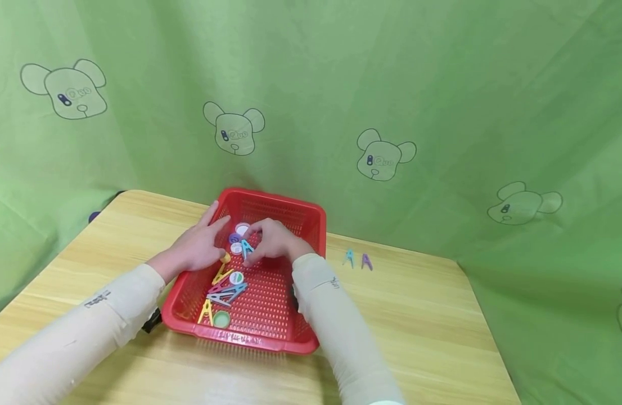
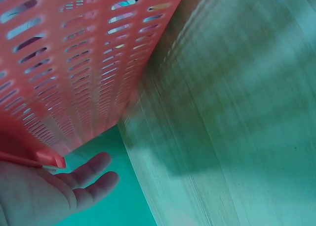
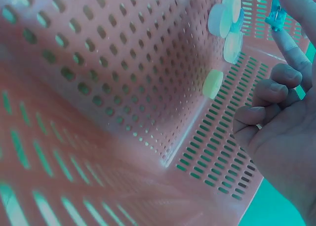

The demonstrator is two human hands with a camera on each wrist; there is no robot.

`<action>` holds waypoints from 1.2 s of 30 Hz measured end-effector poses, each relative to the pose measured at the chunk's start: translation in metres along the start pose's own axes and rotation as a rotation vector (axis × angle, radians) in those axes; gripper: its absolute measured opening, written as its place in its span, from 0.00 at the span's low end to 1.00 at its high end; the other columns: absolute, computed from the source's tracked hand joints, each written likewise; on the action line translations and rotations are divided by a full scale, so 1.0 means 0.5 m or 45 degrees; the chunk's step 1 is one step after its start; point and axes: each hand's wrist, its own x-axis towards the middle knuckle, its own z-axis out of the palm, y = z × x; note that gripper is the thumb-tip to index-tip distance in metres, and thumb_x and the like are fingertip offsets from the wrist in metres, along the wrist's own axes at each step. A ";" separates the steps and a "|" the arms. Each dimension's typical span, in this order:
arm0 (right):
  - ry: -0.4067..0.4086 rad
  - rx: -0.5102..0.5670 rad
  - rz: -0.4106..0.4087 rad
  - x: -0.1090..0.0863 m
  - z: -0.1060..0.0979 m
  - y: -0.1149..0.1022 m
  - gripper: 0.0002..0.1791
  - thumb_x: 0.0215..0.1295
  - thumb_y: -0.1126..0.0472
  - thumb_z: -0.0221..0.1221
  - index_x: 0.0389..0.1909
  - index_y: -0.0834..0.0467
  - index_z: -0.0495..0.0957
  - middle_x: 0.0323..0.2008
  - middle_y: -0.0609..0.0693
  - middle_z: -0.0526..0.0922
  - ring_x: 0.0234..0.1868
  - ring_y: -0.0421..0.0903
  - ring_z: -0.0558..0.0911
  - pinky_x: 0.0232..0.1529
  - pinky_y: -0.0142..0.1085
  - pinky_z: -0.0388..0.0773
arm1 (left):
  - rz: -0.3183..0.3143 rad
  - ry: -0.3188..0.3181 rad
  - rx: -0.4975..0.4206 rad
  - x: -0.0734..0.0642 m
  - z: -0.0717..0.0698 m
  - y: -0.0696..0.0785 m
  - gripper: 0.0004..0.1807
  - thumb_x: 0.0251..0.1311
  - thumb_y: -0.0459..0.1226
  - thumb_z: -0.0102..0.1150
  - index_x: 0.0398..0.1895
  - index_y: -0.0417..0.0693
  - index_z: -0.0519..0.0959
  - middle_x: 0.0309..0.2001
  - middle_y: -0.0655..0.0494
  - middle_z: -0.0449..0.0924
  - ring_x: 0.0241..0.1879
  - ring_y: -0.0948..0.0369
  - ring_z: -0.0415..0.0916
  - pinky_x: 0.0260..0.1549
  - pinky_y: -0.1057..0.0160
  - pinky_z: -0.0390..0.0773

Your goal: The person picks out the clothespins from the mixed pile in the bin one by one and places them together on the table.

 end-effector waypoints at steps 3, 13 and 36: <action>0.023 0.011 -0.008 -0.004 -0.008 0.002 0.24 0.49 0.59 0.78 0.49 0.51 0.83 0.53 0.58 0.79 0.53 0.58 0.77 0.43 0.38 0.83 | -0.004 0.006 -0.010 0.000 -0.001 0.000 0.45 0.60 0.35 0.64 0.79 0.43 0.55 0.80 0.49 0.23 0.63 0.37 0.68 0.46 0.43 0.81; 0.061 0.065 -0.071 -0.011 -0.025 0.005 0.23 0.48 0.59 0.79 0.47 0.51 0.84 0.46 0.53 0.83 0.50 0.57 0.79 0.43 0.36 0.83 | -0.018 -0.012 -0.003 -0.007 0.005 -0.009 0.44 0.61 0.36 0.63 0.79 0.43 0.54 0.79 0.51 0.20 0.64 0.35 0.66 0.51 0.42 0.78; 0.148 0.083 -0.045 -0.038 -0.090 -0.014 0.23 0.47 0.56 0.79 0.46 0.52 0.84 0.48 0.55 0.80 0.49 0.56 0.75 0.41 0.39 0.82 | 0.002 -0.011 -0.030 -0.002 -0.004 0.003 0.46 0.60 0.37 0.64 0.79 0.43 0.53 0.80 0.48 0.23 0.61 0.36 0.69 0.45 0.43 0.82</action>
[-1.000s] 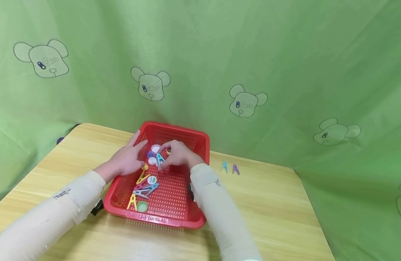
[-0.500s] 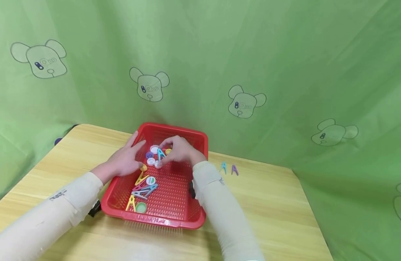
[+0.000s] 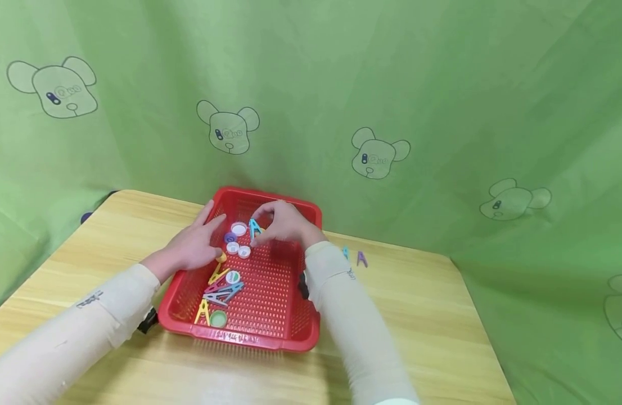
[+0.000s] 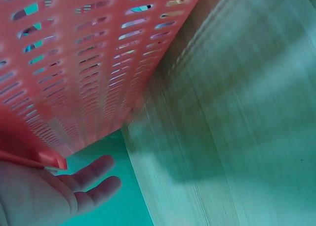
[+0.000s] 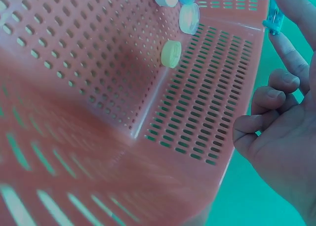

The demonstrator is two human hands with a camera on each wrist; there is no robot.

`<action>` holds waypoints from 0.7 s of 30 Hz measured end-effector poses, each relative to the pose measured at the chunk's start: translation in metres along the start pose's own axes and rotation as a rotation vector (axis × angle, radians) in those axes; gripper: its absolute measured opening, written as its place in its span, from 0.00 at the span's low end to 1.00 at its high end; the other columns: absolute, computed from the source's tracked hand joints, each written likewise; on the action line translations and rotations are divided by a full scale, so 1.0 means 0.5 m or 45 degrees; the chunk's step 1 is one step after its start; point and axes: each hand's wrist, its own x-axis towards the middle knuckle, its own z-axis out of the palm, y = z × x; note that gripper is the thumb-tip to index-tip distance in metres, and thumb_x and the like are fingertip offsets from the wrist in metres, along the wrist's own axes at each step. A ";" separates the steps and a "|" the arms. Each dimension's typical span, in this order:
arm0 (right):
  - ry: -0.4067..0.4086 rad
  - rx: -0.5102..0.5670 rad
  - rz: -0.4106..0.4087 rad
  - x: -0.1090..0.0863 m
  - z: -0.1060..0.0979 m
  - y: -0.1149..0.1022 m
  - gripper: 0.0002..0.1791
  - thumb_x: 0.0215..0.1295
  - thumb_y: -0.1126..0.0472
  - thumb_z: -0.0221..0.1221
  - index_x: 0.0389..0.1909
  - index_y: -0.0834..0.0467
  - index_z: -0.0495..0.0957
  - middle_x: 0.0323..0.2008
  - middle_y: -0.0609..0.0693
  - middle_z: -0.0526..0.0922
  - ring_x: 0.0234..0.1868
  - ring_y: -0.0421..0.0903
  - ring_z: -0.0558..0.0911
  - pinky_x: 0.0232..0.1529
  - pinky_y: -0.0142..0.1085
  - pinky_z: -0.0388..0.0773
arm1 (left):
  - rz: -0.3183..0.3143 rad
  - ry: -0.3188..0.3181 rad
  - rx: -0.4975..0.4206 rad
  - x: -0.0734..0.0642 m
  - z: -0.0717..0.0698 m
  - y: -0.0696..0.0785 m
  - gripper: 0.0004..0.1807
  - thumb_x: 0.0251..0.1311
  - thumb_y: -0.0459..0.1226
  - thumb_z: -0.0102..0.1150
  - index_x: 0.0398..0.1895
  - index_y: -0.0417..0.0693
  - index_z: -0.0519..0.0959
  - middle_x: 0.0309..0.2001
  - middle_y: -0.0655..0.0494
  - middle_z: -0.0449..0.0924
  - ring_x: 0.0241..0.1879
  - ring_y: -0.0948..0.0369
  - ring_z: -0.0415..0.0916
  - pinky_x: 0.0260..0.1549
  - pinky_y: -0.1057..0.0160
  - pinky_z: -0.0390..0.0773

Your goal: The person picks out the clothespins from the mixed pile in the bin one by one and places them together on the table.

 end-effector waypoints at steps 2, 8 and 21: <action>0.006 -0.013 -0.003 -0.001 -0.007 -0.001 0.24 0.46 0.56 0.80 0.46 0.52 0.83 0.49 0.56 0.80 0.48 0.54 0.74 0.42 0.39 0.81 | 0.000 -0.001 -0.001 0.000 0.000 0.001 0.46 0.59 0.37 0.64 0.79 0.43 0.52 0.80 0.48 0.23 0.60 0.35 0.70 0.44 0.43 0.82; 0.020 -0.064 -0.005 -0.010 -0.029 -0.006 0.25 0.44 0.52 0.81 0.45 0.51 0.84 0.45 0.53 0.80 0.43 0.49 0.73 0.42 0.39 0.76 | -0.001 -0.013 -0.009 0.000 0.002 -0.001 0.46 0.61 0.37 0.64 0.80 0.44 0.52 0.80 0.49 0.22 0.61 0.35 0.69 0.43 0.44 0.83; 0.051 -0.110 -0.017 -0.039 -0.078 -0.002 0.25 0.43 0.56 0.81 0.45 0.54 0.84 0.41 0.58 0.80 0.39 0.49 0.70 0.39 0.40 0.71 | 0.006 -0.013 0.002 0.003 -0.001 0.000 0.46 0.62 0.38 0.64 0.80 0.43 0.51 0.80 0.48 0.23 0.61 0.35 0.69 0.46 0.42 0.81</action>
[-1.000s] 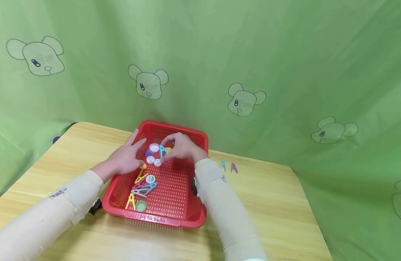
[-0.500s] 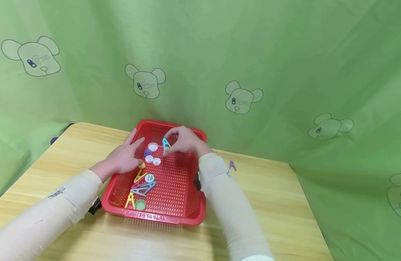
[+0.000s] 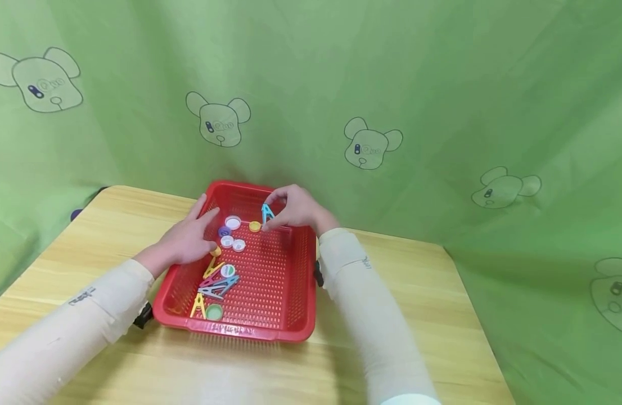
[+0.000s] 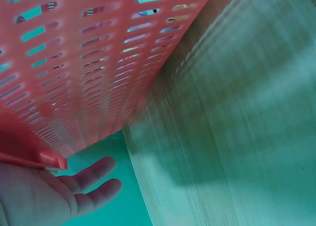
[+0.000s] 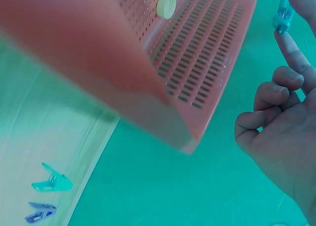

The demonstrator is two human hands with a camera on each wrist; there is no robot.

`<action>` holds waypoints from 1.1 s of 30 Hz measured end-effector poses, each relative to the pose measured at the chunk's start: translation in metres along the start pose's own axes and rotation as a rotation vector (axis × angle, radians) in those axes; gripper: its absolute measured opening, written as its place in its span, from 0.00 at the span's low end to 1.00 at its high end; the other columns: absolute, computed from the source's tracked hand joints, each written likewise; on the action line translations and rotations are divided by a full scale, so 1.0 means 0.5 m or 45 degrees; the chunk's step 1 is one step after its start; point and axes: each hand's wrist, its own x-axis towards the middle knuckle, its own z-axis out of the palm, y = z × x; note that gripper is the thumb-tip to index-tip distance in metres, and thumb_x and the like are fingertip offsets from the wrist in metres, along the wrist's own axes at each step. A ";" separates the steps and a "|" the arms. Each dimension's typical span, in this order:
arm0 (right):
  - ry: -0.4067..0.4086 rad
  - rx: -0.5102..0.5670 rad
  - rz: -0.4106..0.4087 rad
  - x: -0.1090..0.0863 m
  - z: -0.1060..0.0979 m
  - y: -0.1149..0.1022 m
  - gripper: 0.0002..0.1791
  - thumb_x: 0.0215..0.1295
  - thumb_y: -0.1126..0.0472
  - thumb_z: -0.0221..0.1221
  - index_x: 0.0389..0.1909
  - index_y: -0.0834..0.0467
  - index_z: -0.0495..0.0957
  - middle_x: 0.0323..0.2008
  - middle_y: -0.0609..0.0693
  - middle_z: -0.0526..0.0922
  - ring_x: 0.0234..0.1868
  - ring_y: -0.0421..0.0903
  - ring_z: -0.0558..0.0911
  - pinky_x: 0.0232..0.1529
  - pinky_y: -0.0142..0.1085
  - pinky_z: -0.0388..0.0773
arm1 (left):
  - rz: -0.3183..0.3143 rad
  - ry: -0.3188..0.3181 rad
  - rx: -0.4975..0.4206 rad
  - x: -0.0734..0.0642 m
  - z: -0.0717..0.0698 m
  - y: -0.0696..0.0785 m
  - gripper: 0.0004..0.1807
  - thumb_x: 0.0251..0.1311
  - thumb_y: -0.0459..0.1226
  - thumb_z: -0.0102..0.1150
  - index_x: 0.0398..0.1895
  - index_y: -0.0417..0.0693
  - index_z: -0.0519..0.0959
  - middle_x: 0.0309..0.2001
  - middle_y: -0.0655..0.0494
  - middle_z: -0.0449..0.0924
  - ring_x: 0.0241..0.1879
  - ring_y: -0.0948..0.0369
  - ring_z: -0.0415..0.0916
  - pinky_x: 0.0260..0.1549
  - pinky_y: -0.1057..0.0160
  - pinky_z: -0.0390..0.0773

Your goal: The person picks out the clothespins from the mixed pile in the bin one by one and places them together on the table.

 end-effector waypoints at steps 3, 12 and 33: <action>0.010 -0.015 -0.002 -0.007 -0.011 0.004 0.26 0.43 0.56 0.81 0.45 0.54 0.84 0.40 0.59 0.80 0.37 0.49 0.70 0.37 0.40 0.70 | 0.001 -0.001 0.004 0.001 0.000 0.000 0.46 0.62 0.38 0.64 0.80 0.43 0.51 0.80 0.48 0.22 0.61 0.34 0.68 0.47 0.41 0.80; 0.028 -0.002 0.038 -0.039 -0.049 0.029 0.28 0.43 0.56 0.81 0.47 0.55 0.83 0.32 0.53 0.80 0.35 0.53 0.73 0.34 0.39 0.74 | -0.001 0.005 -0.022 0.001 -0.003 0.001 0.46 0.61 0.37 0.64 0.79 0.43 0.52 0.80 0.48 0.23 0.62 0.34 0.67 0.45 0.41 0.81; 0.109 -0.010 0.114 -0.107 -0.111 0.108 0.30 0.41 0.55 0.81 0.49 0.56 0.83 0.29 0.54 0.65 0.34 0.49 0.65 0.36 0.42 0.66 | -0.009 -0.007 -0.044 -0.004 -0.001 0.002 0.45 0.62 0.37 0.63 0.80 0.43 0.51 0.80 0.49 0.22 0.65 0.33 0.63 0.45 0.40 0.80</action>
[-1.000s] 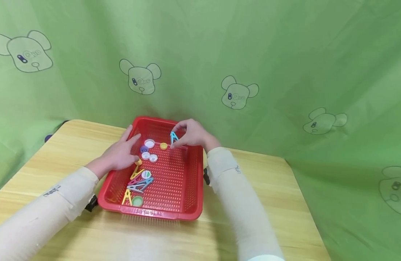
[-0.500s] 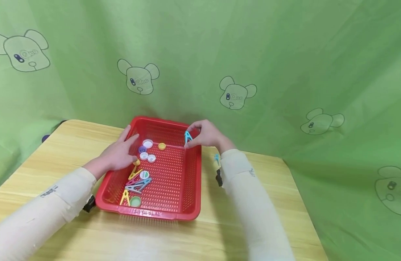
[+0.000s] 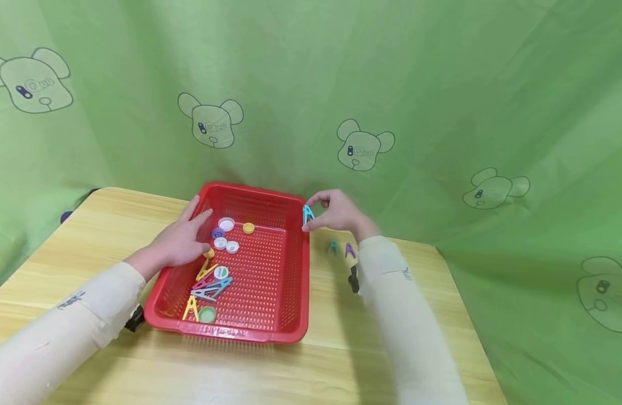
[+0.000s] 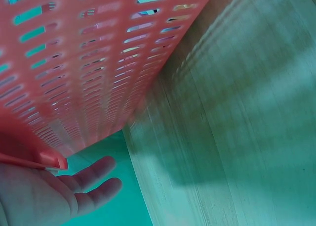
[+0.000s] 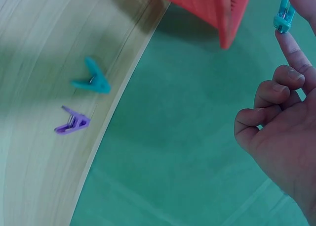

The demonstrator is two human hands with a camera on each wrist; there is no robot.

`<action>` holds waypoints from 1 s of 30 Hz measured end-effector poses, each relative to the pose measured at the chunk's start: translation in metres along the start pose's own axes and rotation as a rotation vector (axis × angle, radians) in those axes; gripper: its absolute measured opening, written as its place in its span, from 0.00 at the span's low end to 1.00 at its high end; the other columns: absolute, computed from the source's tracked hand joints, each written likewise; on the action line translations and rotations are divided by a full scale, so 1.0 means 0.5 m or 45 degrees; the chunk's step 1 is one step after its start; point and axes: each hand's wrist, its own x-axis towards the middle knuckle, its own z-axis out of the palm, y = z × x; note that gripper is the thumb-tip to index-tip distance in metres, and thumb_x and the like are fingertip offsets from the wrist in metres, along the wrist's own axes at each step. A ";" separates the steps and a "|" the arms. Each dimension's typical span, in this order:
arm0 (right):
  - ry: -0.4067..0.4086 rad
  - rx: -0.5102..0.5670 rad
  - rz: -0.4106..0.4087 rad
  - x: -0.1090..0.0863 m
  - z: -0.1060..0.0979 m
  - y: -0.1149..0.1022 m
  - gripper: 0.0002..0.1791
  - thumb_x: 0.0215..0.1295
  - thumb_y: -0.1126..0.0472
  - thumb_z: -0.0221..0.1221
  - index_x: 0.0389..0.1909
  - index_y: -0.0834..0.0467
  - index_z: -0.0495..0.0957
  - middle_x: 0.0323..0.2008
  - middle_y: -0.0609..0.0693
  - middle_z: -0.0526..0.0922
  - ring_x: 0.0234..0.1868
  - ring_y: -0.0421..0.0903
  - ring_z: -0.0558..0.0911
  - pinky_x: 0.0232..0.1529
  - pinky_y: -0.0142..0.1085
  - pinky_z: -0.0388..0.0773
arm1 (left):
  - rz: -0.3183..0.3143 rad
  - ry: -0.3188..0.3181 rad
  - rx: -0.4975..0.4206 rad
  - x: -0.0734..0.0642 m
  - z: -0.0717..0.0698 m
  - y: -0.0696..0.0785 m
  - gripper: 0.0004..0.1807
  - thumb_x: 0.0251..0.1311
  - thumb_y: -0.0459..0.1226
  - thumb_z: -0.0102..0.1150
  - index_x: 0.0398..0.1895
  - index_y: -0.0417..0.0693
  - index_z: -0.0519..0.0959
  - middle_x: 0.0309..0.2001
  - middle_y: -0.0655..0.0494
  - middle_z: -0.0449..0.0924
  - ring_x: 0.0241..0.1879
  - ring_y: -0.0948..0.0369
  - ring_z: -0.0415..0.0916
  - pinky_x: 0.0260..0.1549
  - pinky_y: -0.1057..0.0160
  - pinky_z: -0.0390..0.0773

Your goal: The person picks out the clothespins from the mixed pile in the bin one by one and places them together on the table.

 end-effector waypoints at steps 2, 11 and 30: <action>0.006 -0.006 0.007 -0.006 -0.006 0.005 0.31 0.42 0.55 0.81 0.49 0.57 0.82 0.30 0.54 0.66 0.34 0.49 0.65 0.36 0.42 0.67 | -0.002 -0.001 -0.003 -0.001 0.000 0.001 0.45 0.63 0.38 0.63 0.80 0.43 0.51 0.80 0.49 0.22 0.65 0.33 0.62 0.44 0.40 0.81; 0.042 -0.037 0.041 -0.026 -0.023 0.034 0.28 0.45 0.57 0.79 0.49 0.58 0.83 0.31 0.55 0.66 0.34 0.50 0.65 0.35 0.41 0.66 | 0.003 -0.003 -0.007 -0.002 0.000 0.003 0.45 0.62 0.37 0.63 0.80 0.43 0.51 0.80 0.49 0.22 0.66 0.33 0.61 0.44 0.41 0.81; 0.076 -0.021 0.151 -0.055 -0.033 0.116 0.31 0.44 0.58 0.80 0.52 0.59 0.81 0.28 0.51 0.62 0.31 0.49 0.63 0.32 0.39 0.63 | 0.008 0.001 -0.002 -0.003 -0.002 0.003 0.45 0.62 0.37 0.63 0.79 0.42 0.52 0.80 0.48 0.22 0.68 0.32 0.57 0.46 0.40 0.80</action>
